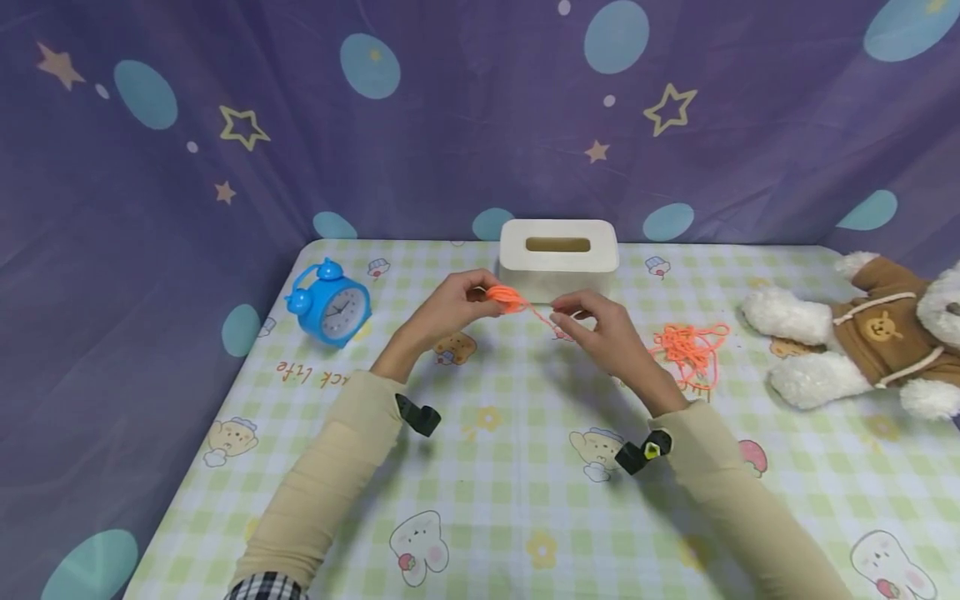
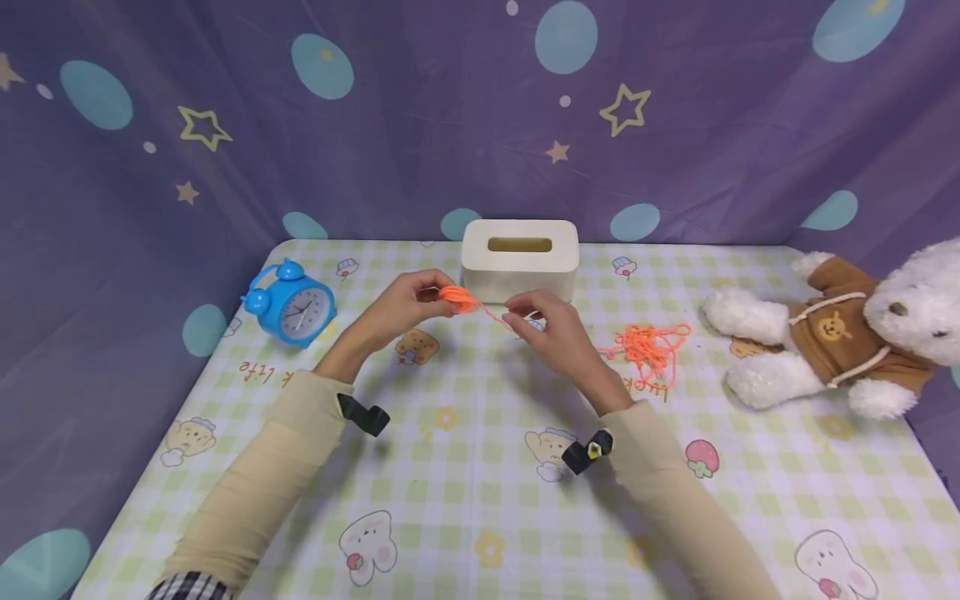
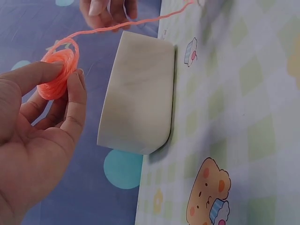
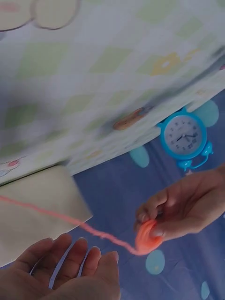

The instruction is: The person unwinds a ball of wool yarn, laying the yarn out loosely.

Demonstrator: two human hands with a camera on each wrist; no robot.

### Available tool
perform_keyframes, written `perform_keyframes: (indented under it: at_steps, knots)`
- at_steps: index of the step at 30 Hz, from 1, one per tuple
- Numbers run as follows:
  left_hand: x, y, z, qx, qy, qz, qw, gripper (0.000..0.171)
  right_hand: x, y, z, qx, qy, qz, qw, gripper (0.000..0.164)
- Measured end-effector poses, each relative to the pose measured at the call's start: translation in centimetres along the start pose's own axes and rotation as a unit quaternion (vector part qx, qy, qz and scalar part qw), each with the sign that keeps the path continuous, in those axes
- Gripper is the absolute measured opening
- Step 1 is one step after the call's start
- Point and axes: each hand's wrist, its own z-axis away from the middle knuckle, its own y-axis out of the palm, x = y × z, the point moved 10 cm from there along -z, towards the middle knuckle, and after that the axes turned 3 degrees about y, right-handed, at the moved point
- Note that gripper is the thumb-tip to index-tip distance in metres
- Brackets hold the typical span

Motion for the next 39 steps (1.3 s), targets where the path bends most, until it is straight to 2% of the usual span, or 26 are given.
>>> perform_keyframes:
  at_steps: [6,10,12,19,23,31,39]
  knots:
    - [0.0,0.2,-0.1,0.004,0.001,0.003,1.0000,0.016,0.4,1.8,-0.5,0.021,0.010,-0.038,0.999,0.019]
    - [0.0,0.4,-0.1,0.008,-0.001,-0.001,1.0000,0.016,0.5,2.0,-0.4,0.020,0.010,-0.043,0.999,0.016]
    - [0.0,0.4,-0.2,0.008,-0.003,-0.003,1.0000,0.016,0.6,1.4,-0.3,0.005,0.009,-0.037,0.999,0.015]
    - [0.3,0.1,0.0,0.001,-0.020,-0.003,0.9998,0.017,4.3,-2.9,0.6,-0.074,0.009,-0.022,0.997,0.011]
    - [0.4,0.2,0.0,0.007,-0.019,-0.007,0.9998,0.017,4.6,-4.3,0.8,-0.102,-0.007,-0.015,0.995,0.009]
    - [0.3,0.5,0.2,0.020,-0.021,0.000,0.9996,0.017,4.4,-5.8,1.2,-0.133,-0.002,-0.009,0.991,0.009]
    - [0.6,0.4,0.2,0.023,-0.020,0.035,0.9989,0.023,3.8,-6.2,1.4,-0.137,0.001,-0.010,0.991,0.009]
